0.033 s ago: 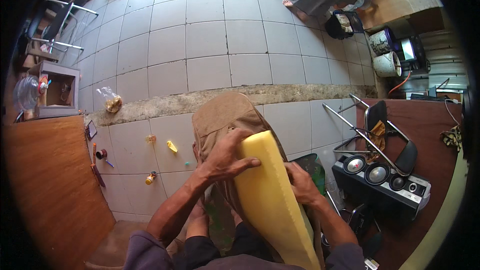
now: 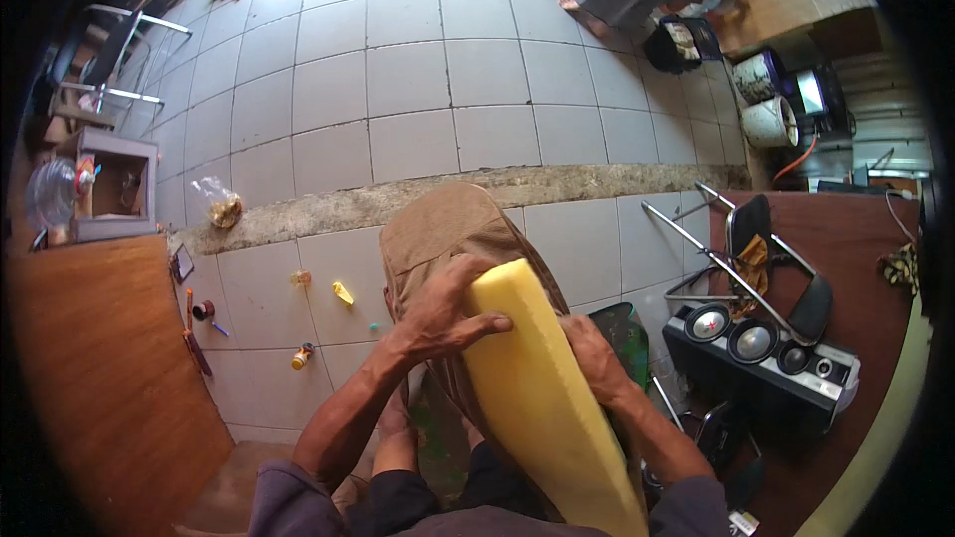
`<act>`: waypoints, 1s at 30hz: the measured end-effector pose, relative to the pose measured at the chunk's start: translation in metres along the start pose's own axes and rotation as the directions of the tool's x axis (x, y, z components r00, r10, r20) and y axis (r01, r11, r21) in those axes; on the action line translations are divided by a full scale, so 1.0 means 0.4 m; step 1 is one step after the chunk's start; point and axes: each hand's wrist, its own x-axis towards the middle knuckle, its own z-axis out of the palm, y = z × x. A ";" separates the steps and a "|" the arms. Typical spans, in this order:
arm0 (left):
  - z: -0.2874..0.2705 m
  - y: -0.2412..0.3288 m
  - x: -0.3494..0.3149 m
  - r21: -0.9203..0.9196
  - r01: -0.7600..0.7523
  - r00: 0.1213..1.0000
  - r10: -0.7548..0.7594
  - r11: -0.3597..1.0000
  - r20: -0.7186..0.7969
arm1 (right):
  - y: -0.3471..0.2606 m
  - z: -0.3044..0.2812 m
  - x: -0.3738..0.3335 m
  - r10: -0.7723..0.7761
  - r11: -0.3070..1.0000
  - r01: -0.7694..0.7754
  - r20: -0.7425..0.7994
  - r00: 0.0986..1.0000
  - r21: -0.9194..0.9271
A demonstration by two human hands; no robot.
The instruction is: The person inserts a yellow foam pad into a brown cushion cover and then zips it closed. The person repeatedly adjusts the foam and cover to ensure a snug fit before completing the zipper closure.
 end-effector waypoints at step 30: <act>0.171 -0.075 0.070 0.730 0.219 0.932 0.083 0.648 -0.353 | -0.067 -0.004 0.104 -0.203 0.872 0.016 -0.332 0.921 -0.489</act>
